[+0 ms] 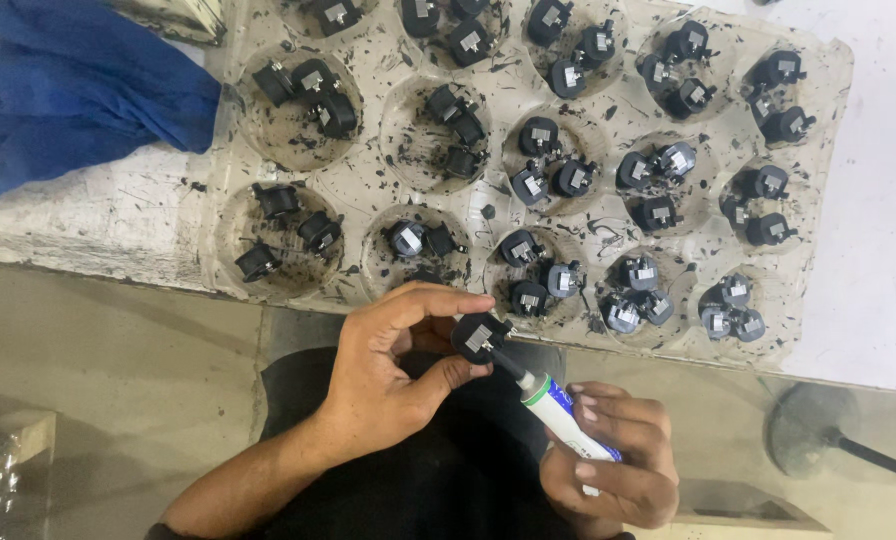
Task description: The person opens a small adhesive tube and applies glue to black plug components one at a time, holding each component in one hand while dispensing adhesive onto it with the tube, then places the treated component back into a compartmented tray on the workbench.
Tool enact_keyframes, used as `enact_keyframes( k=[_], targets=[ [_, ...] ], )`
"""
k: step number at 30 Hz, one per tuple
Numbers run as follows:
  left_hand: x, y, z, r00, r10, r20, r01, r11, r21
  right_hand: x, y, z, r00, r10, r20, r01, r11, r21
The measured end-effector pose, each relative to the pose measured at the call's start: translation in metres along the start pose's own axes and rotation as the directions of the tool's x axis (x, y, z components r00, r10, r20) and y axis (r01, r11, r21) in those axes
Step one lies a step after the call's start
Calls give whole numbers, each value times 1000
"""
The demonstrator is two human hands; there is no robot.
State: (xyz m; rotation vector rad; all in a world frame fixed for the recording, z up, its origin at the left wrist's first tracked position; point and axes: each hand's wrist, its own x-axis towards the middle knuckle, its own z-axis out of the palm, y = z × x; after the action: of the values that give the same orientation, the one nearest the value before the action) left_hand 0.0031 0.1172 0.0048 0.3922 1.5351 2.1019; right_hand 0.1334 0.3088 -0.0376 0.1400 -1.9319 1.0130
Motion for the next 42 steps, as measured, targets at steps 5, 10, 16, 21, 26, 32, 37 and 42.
enact_keyframes(
  k=[5,10,16,21,26,32,37,42],
  targets=[
    [1,-3,0,999,-31,13,32,998,-53,2,-5,1,1000,27,13,-27,1000,-17],
    [2,-4,0,998,-67,21,68,997,-46,3,-6,-1,999,28,22,-28,999,-21],
    [2,-6,0,998,-55,15,56,997,-53,2,-4,-3,999,33,35,-32,999,-22],
    [1,-10,0,998,-57,1,57,997,-57,4,-7,-8,995,41,89,-42,999,10],
    [0,-22,1,995,-95,-3,94,989,-110,1,-5,-1,999,47,4,-47,997,-62],
    [2,-39,3,984,-144,102,173,901,-397,0,-13,11,980,144,-135,-158,983,-95],
    [0,-41,2,979,-114,170,182,860,-476,7,-1,20,940,69,-334,-79,997,-17],
    [-2,-40,3,959,-193,206,266,863,-430,3,-3,21,965,18,-262,-42,996,-85]
  ],
)
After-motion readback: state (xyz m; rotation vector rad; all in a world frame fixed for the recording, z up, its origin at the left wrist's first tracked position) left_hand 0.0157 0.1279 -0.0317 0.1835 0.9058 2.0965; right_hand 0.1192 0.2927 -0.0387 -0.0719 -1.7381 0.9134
